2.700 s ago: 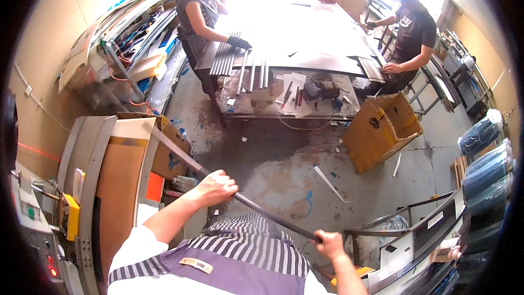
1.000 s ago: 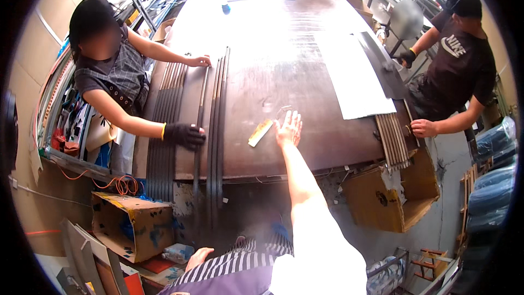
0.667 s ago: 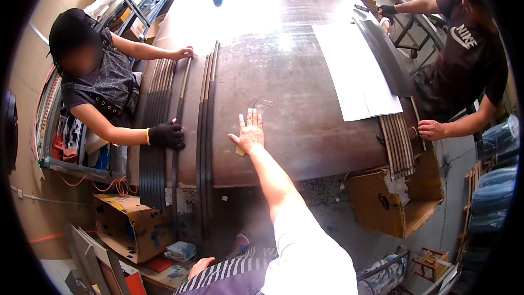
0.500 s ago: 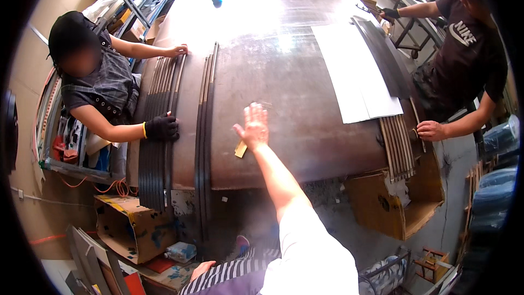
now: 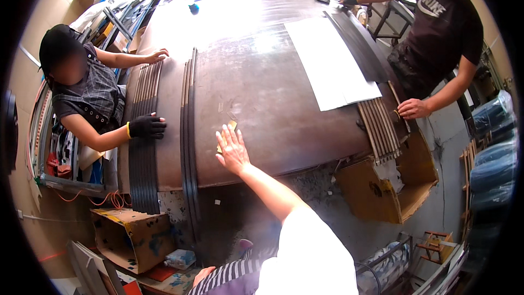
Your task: The person repeatedly picks up long, thin metal rods and feeds them into a machine with a control panel. After processing, the person removes the rods and places them onto a workbench where other workers are also handling similar materials.
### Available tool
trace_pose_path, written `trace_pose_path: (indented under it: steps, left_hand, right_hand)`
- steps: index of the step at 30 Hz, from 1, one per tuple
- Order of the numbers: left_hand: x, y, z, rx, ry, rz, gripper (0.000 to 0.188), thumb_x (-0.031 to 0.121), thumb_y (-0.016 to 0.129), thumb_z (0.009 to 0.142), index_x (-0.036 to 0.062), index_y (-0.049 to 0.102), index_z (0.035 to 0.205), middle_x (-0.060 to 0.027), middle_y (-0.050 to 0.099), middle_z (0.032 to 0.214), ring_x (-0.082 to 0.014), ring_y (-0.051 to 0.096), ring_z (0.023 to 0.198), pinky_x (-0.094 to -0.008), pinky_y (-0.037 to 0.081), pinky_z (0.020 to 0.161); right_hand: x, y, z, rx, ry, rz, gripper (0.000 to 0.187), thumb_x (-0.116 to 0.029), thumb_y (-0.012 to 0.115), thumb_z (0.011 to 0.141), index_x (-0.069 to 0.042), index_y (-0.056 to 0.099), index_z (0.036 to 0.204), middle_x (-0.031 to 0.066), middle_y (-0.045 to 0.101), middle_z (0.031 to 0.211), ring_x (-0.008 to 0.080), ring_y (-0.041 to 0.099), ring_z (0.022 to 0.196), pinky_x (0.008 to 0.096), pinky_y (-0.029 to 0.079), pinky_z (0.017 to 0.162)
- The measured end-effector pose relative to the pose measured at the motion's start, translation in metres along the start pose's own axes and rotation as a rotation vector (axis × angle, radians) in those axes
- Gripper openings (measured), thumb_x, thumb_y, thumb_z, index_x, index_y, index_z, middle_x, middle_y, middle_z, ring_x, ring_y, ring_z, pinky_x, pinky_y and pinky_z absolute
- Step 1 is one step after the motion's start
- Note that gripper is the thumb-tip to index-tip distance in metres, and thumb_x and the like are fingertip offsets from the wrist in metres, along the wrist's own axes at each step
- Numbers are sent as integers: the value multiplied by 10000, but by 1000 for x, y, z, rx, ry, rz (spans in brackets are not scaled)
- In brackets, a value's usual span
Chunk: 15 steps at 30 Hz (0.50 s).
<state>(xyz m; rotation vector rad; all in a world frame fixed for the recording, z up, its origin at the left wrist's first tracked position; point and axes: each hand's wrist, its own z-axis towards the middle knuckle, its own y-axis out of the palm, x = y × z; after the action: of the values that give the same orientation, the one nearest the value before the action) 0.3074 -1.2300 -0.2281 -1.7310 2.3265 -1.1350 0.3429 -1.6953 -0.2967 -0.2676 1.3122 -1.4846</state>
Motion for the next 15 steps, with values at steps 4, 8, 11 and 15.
trace_pose_path:
  steps: [4, 8, 11, 15]
  left_hand:
    - [0, -4, -15, 54, 90, -22, 392, 243, 559, 860, 106, 586, 1227, -154, 604, 1201, -300, 570, 1149, -359, 435, 985]
    - [-6, 2, -31, 115, 235, -43, 387, 182, 567, 838, 77, 587, 1210, -159, 611, 1173, -298, 588, 1120, -352, 455, 960]
    - [-21, 17, -48, 153, 341, -41, 394, 164, 575, 823, 61, 585, 1203, -163, 614, 1166, -295, 592, 1116, -350, 463, 948]
    - [-49, 48, -66, 236, 443, 23, 406, 182, 693, 804, 65, 590, 1179, -159, 614, 1135, -340, 595, 1061, -390, 489, 900]
  right_hand:
    - [-35, -41, -83, 61, -46, 145, 569, -163, 674, 788, -8, 476, 1298, 219, 387, 1401, 386, 333, 1339, 505, 265, 1111]
    - [-61, -69, -200, -10, -54, 170, 482, -119, 671, 767, -15, 532, 1216, 200, 461, 1307, 381, 432, 1238, 492, 333, 1070]
    - [-72, -70, -292, -206, 10, 226, 445, -142, 649, 783, -30, 541, 1199, 186, 475, 1291, 362, 460, 1212, 466, 387, 1032]
    - [-78, -86, -379, -580, 277, 190, 413, -214, 636, 831, -59, 539, 1201, 154, 495, 1260, 326, 497, 1190, 412, 439, 987]
